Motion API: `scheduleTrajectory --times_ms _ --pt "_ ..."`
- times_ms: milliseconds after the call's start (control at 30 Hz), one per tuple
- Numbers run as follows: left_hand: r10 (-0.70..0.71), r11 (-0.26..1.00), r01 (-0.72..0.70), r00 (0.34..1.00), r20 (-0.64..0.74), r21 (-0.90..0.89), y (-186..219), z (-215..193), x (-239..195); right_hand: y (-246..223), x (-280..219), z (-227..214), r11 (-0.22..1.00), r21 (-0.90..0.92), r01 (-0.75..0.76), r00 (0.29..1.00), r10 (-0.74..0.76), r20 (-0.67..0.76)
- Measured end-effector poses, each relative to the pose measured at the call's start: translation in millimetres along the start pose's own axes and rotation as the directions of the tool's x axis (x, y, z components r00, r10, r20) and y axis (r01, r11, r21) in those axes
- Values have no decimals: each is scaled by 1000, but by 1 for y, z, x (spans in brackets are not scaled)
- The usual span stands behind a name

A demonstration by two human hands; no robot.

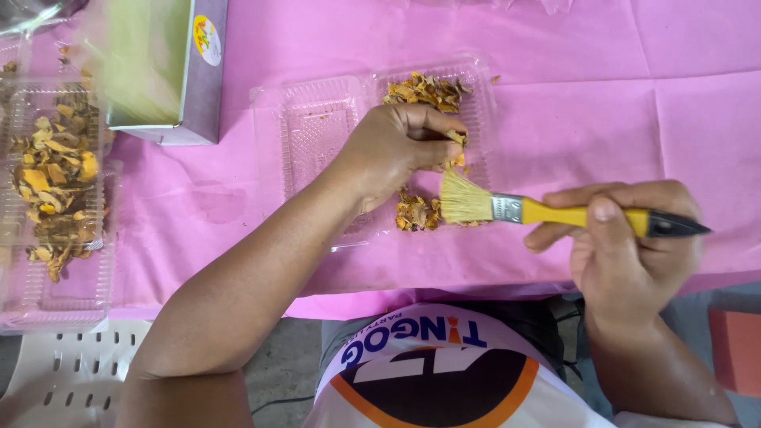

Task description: Sorting and arranging dried tea leaves into plastic containers using hands and a brush.

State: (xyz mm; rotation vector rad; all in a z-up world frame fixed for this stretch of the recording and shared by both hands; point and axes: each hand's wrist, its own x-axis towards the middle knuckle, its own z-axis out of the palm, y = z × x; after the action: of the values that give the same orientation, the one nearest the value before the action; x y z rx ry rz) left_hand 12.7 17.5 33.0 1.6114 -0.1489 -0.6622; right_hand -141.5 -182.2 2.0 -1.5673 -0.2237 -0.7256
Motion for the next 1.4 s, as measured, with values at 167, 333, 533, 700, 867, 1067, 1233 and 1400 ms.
scheduleTrajectory --times_ms 167,333,533,700,867,1067,1233,1400 --pt "-26 983 34 999 48 -182 -10 -3 3 10 11 -10 976 -47 211 972 -215 -98" --pt "-22 963 36 998 56 -269 -15 -11 7 3 2 -5 962 255 -98 995 92 34" --pt "35 928 -13 998 54 -373 -16 -5 14 5 11 -5 981 174 -86 996 86 6" --pt "230 973 -228 972 -56 35 15 -27 24 17 28 -31 987 -88 133 990 -127 62" --pt "488 721 -405 873 3 562 23 -37 60 26 85 -41 723 -546 423 888 -212 407" --pt "385 -54 -324 866 319 945 2 -34 94 120 128 -31 21 -638 770 634 -145 760" --pt "296 -56 -360 885 359 931 23 -25 64 158 137 -11 114 -685 719 682 73 728" --pt "307 16 -410 870 386 912 26 -28 46 163 132 -12 116 -692 712 686 94 722"
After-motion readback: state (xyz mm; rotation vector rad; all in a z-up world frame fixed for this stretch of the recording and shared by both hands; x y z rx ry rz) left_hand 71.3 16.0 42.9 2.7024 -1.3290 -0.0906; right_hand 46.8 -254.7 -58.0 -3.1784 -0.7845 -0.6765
